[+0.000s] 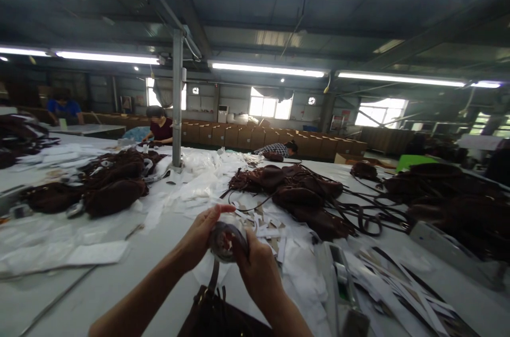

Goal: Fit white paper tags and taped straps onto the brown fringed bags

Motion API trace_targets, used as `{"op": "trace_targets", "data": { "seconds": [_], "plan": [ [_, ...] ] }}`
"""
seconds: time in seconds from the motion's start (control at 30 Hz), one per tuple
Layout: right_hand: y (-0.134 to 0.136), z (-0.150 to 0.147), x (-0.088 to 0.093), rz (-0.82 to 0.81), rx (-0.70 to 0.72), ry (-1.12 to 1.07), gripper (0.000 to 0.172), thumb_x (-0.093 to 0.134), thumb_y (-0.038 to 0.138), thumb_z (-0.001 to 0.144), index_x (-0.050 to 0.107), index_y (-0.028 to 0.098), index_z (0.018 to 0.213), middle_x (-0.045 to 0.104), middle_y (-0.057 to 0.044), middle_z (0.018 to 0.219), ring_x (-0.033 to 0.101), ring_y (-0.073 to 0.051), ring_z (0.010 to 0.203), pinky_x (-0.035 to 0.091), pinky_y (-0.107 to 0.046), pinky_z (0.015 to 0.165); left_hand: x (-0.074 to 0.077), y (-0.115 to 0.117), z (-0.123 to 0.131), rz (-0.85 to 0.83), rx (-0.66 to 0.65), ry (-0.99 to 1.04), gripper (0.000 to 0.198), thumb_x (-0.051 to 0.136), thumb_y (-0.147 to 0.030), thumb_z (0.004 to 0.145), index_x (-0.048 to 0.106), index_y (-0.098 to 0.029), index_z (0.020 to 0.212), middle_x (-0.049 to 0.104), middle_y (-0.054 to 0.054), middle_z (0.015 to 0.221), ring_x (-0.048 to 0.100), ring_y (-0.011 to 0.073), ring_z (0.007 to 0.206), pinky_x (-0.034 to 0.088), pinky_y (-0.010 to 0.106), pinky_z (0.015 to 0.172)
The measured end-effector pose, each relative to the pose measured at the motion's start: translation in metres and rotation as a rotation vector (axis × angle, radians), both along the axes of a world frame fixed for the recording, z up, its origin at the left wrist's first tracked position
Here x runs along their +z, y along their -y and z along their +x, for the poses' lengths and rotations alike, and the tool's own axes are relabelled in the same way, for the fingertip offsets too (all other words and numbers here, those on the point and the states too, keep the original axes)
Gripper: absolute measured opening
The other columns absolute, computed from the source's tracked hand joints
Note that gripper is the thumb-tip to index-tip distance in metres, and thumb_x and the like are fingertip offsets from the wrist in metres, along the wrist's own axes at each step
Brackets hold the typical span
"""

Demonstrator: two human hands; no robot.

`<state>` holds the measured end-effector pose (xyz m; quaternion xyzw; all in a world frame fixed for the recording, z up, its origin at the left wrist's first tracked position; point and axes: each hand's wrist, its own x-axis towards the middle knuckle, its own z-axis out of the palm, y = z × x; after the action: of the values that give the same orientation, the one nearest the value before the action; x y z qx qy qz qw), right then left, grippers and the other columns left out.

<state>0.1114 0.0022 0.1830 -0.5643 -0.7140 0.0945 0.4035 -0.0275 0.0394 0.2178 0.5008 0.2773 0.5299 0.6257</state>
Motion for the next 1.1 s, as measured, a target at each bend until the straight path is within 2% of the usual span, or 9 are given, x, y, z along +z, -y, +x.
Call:
{"op": "trace_targets", "data": {
  "seconds": [0.1, 0.23, 0.33, 0.47, 0.63, 0.77, 0.87, 0.97, 1.1],
  "plan": [
    [0.002, 0.011, 0.001, -0.043, -0.03, 0.312, 0.032, 0.042, 0.044, 0.092, 0.06, 0.018, 0.093, 0.068, -0.007, 0.067, 0.064, -0.023, 0.061, 0.031, -0.027, 0.053, 0.004, -0.001, -0.013, 0.122, -0.132, -0.354, 0.052, 0.066, -0.054, 0.073, 0.064, -0.015, 0.107, 0.067, 0.004, 0.07, 0.061, 0.0152, 0.056, 0.046, 0.021, 0.051],
    [0.003, 0.013, 0.013, -0.082, 0.072, 0.272, 0.034, 0.052, 0.046, 0.087, 0.06, 0.02, 0.106, 0.07, -0.005, 0.074, 0.066, -0.023, 0.069, 0.034, -0.026, 0.057, 0.0, -0.003, -0.015, 0.144, -0.136, -0.544, 0.043, 0.071, -0.047, 0.07, 0.066, -0.014, 0.098, 0.059, -0.001, 0.052, 0.049, 0.0091, 0.038, 0.034, 0.016, 0.036],
    [0.002, 0.016, 0.012, -0.108, 0.106, 0.137, 0.046, 0.065, 0.056, 0.074, 0.062, 0.022, 0.106, 0.07, -0.003, 0.08, 0.064, -0.022, 0.074, 0.037, -0.026, 0.06, -0.012, -0.009, -0.012, -0.002, 0.041, -0.341, 0.039, 0.073, -0.049, 0.066, 0.061, -0.016, 0.082, 0.049, -0.007, 0.043, 0.037, 0.0048, 0.03, 0.023, 0.013, 0.03],
    [0.001, 0.011, -0.007, -0.153, 0.17, -0.092, 0.045, 0.057, 0.061, 0.078, 0.064, 0.018, 0.088, 0.064, -0.001, 0.069, 0.058, -0.018, 0.064, 0.037, -0.024, 0.056, -0.024, -0.017, -0.004, -0.145, 0.319, 0.117, 0.043, 0.076, -0.05, 0.061, 0.049, -0.02, 0.075, 0.04, -0.013, 0.04, 0.03, 0.0024, 0.027, 0.023, 0.012, 0.029],
    [0.003, -0.011, -0.032, -0.102, 0.249, -0.434, 0.041, 0.05, 0.053, 0.086, 0.061, 0.017, 0.102, 0.067, -0.002, 0.081, 0.059, -0.017, 0.071, 0.042, -0.024, 0.063, -0.042, -0.012, 0.019, -0.316, 0.318, 0.35, 0.05, 0.071, -0.059, 0.063, 0.04, -0.02, 0.063, 0.034, -0.012, 0.035, 0.031, 0.0039, 0.027, 0.023, 0.014, 0.029],
    [0.003, -0.002, -0.039, -0.119, 0.163, -0.37, 0.036, 0.046, 0.049, 0.09, 0.061, 0.017, 0.095, 0.067, -0.003, 0.076, 0.061, -0.017, 0.066, 0.04, -0.024, 0.059, -0.063, -0.006, 0.028, -0.398, 0.315, 0.374, 0.046, 0.066, -0.06, 0.068, 0.044, -0.02, 0.067, 0.036, -0.011, 0.036, 0.034, 0.0058, 0.029, 0.029, 0.016, 0.033],
    [0.004, 0.018, -0.038, -0.19, 0.137, -0.079, 0.024, 0.05, 0.04, 0.089, 0.061, 0.019, 0.094, 0.067, -0.002, 0.071, 0.062, -0.018, 0.064, 0.037, -0.024, 0.056, -0.067, -0.005, 0.016, -0.346, 0.125, 0.131, 0.045, 0.063, -0.06, 0.071, 0.054, -0.019, 0.087, 0.053, -0.007, 0.048, 0.049, 0.0106, 0.038, 0.037, 0.019, 0.04],
    [0.006, 0.031, -0.032, -0.226, 0.14, 0.281, 0.018, 0.062, 0.031, 0.079, 0.063, 0.021, 0.094, 0.07, -0.004, 0.071, 0.065, -0.022, 0.068, 0.032, -0.025, 0.054, -0.056, -0.006, -0.003, -0.133, -0.162, -0.291, 0.051, 0.06, -0.06, 0.074, 0.059, -0.017, 0.099, 0.061, -0.001, 0.06, 0.057, 0.014, 0.049, 0.039, 0.02, 0.045],
    [0.006, 0.03, -0.022, -0.179, 0.236, 0.349, 0.018, 0.06, 0.033, 0.082, 0.064, 0.021, 0.095, 0.072, -0.005, 0.076, 0.066, -0.023, 0.072, 0.031, -0.026, 0.056, -0.036, -0.005, -0.013, 0.167, -0.353, -0.669, 0.039, 0.07, -0.047, 0.071, 0.065, -0.015, 0.093, 0.061, 0.0, 0.059, 0.053, 0.0112, 0.05, 0.035, 0.018, 0.046]
  ]
}}
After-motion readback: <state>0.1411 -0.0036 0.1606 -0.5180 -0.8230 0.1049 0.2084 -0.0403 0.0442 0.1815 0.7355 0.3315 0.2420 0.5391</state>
